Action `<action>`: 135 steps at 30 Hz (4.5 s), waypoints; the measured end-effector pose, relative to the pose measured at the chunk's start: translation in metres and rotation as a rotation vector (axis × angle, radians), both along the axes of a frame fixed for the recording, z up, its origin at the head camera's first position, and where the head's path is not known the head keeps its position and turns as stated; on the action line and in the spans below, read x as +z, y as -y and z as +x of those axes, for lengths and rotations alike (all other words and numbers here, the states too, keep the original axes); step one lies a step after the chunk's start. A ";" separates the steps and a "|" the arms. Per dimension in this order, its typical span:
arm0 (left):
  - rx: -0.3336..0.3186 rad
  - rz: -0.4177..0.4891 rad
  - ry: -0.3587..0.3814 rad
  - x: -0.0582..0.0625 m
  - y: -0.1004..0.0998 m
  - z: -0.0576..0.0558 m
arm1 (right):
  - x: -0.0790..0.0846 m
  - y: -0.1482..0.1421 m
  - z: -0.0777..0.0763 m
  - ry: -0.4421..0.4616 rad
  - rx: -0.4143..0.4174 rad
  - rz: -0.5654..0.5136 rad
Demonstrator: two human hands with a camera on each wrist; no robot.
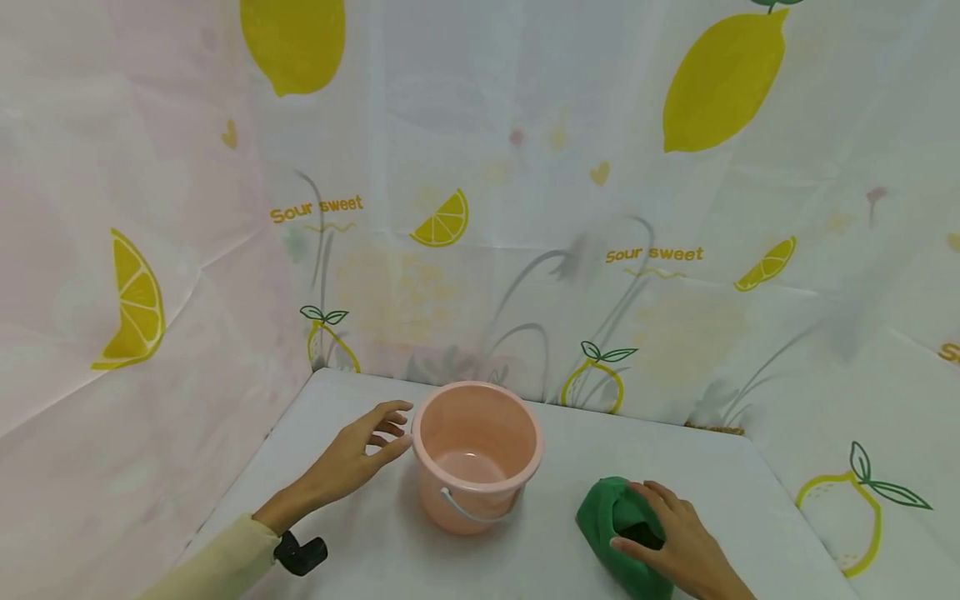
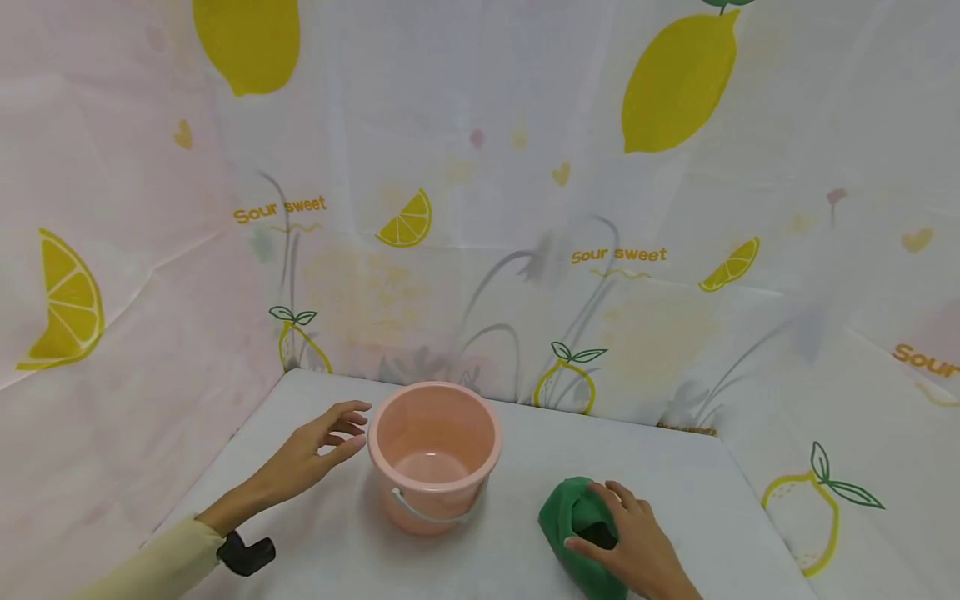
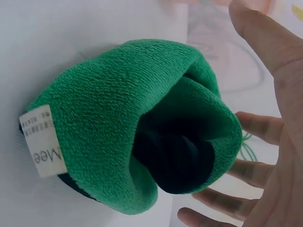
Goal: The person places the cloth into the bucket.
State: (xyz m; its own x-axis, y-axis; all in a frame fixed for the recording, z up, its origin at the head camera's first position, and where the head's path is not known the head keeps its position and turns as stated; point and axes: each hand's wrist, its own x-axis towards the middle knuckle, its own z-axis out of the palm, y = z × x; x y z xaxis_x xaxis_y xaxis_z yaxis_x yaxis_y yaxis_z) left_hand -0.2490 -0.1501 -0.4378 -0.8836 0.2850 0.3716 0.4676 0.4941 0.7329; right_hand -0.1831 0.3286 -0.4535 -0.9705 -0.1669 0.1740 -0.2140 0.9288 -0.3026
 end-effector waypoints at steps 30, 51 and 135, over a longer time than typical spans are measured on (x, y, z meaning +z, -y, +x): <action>-0.072 0.057 0.102 -0.008 -0.020 -0.006 | -0.020 0.004 -0.011 0.078 0.044 -0.094; -0.078 0.082 0.137 -0.010 -0.021 -0.005 | -0.021 -0.002 -0.017 0.076 -0.083 -0.131; -0.111 0.121 0.180 0.023 -0.027 0.016 | 0.099 0.070 -0.044 -0.254 0.180 -0.350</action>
State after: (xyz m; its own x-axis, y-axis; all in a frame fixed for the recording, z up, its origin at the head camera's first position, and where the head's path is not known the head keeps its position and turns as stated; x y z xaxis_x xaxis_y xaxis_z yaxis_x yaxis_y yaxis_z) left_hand -0.2327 -0.1229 -0.4145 -0.9043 0.3470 0.2486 0.3710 0.3508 0.8598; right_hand -0.2266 0.2582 -0.3546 -0.8509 -0.2173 0.4782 -0.4699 0.7218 -0.5081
